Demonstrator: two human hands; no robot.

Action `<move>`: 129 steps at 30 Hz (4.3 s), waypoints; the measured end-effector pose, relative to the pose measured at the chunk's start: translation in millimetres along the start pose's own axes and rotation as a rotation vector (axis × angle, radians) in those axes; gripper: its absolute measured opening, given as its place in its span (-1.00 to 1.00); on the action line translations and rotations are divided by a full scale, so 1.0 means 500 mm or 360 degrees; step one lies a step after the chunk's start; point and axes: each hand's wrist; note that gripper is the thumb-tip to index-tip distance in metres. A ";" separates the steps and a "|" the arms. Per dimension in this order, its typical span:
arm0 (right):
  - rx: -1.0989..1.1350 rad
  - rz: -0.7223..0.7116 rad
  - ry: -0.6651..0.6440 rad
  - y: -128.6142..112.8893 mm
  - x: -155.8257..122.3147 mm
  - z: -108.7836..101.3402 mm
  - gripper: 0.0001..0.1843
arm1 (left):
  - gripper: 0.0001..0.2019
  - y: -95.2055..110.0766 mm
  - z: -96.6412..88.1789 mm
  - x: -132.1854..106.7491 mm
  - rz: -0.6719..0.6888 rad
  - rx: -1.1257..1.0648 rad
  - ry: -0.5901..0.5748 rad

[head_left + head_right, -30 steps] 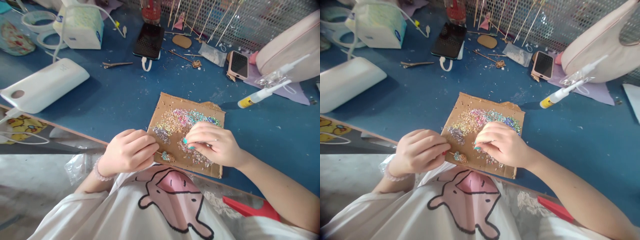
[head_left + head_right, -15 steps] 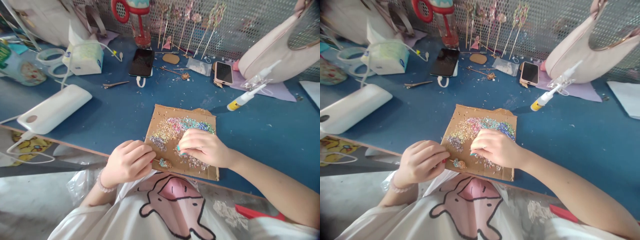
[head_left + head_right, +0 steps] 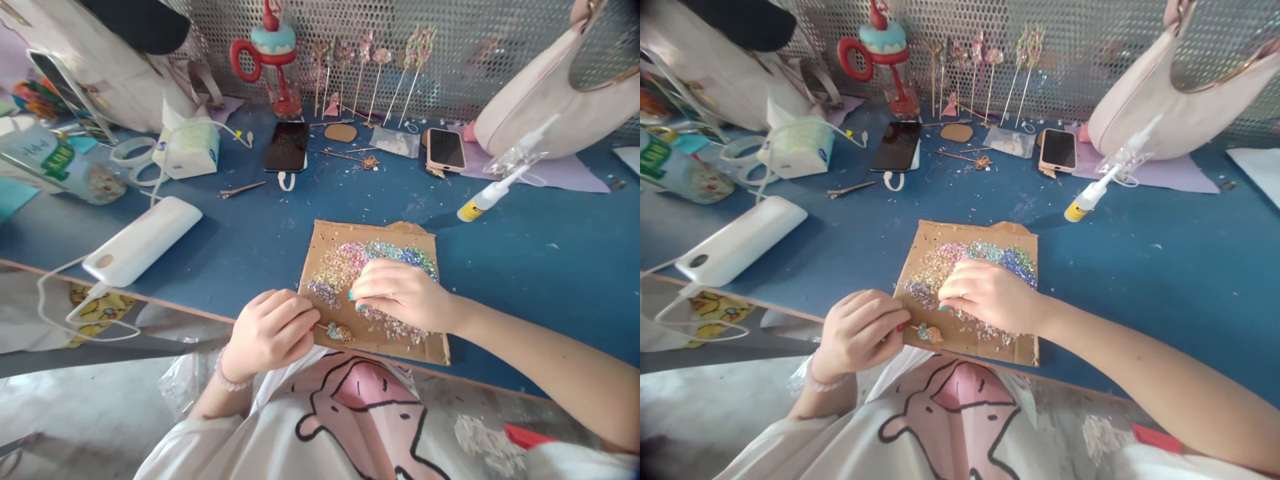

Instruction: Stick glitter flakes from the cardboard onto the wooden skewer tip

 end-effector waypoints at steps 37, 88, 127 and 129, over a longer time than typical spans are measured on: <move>0.0666 0.0586 -0.0379 -0.034 -0.007 -0.056 -0.71 | -0.87 0.000 -0.001 -0.003 0.0012 -0.0004 -0.0008; -0.0152 -0.0049 -0.0056 -0.020 -0.017 -0.007 -0.78 | -0.85 0.000 0.003 -0.005 0.0005 0.0012 -0.0003; -0.0239 -0.0120 0.0025 -0.018 -0.009 -0.002 -0.83 | -0.85 0.000 0.000 -0.001 0.0012 0.0030 0.0009; -0.0255 -0.0091 0.0032 -0.017 -0.010 0.000 -0.80 | -0.85 0.000 -0.001 -0.001 0.0007 0.0027 0.0002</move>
Point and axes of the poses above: each hand's wrist, its own x-axis towards the middle knuckle, its own z-axis out of the palm, y = z × x, and after that the axes turned 6 degrees about x, right-handed
